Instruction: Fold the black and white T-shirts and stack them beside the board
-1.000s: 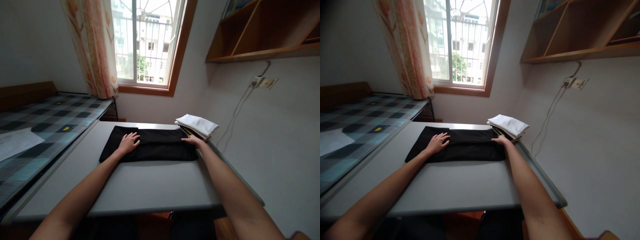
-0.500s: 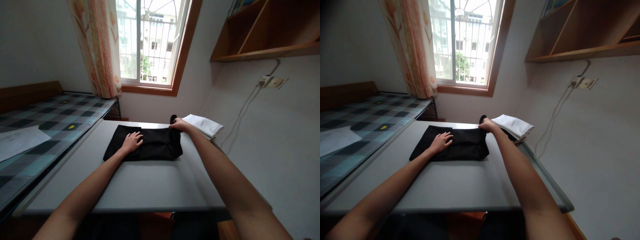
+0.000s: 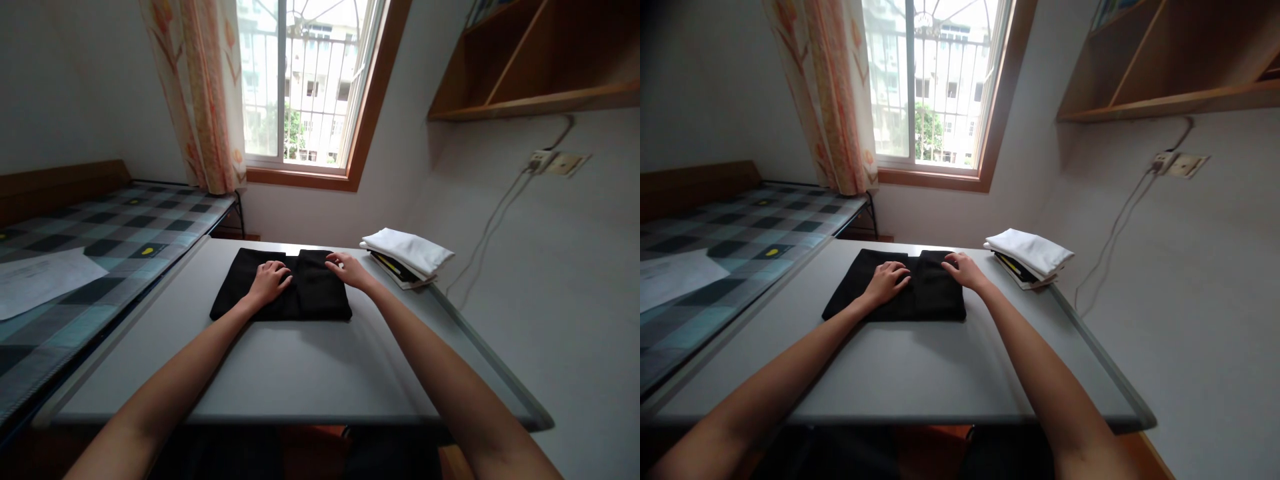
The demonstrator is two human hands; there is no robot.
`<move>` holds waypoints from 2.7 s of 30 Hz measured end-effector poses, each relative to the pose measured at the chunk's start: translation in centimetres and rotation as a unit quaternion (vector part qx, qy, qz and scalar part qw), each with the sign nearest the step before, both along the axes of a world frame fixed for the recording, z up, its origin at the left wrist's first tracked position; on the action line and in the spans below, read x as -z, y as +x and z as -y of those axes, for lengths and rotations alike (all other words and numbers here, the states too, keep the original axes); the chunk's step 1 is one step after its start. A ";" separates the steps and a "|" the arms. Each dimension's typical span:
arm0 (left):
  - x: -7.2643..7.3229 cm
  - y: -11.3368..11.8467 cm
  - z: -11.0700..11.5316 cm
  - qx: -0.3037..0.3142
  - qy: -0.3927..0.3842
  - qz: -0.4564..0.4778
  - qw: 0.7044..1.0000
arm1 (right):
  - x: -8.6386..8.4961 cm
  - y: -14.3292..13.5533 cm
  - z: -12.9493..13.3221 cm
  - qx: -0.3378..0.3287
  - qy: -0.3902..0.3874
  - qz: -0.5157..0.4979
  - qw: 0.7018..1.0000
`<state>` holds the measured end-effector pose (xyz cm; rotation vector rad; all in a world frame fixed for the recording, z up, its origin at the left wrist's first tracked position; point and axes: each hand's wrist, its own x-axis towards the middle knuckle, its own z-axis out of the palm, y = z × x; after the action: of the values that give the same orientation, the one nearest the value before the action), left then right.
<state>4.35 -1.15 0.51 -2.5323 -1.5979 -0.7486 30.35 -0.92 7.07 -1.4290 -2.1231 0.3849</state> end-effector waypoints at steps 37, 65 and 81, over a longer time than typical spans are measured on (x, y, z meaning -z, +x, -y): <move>-2.7 3.3 4.7 0.293 0.035 -0.158 0.942 | -2.8 -0.4 0.2 -0.073 -0.118 0.162 0.977; -4.0 2.8 5.1 0.305 0.008 -0.155 0.940 | 4.8 -6.4 -8.4 0.106 0.073 0.190 0.973; -0.6 2.5 3.9 0.187 -0.024 -0.056 0.980 | 3.9 -5.2 -4.3 0.112 0.059 0.110 0.986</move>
<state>6.81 -5.10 1.16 -2.8919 -1.1325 -0.5821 25.18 3.39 3.19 -1.6833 -2.0823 0.0155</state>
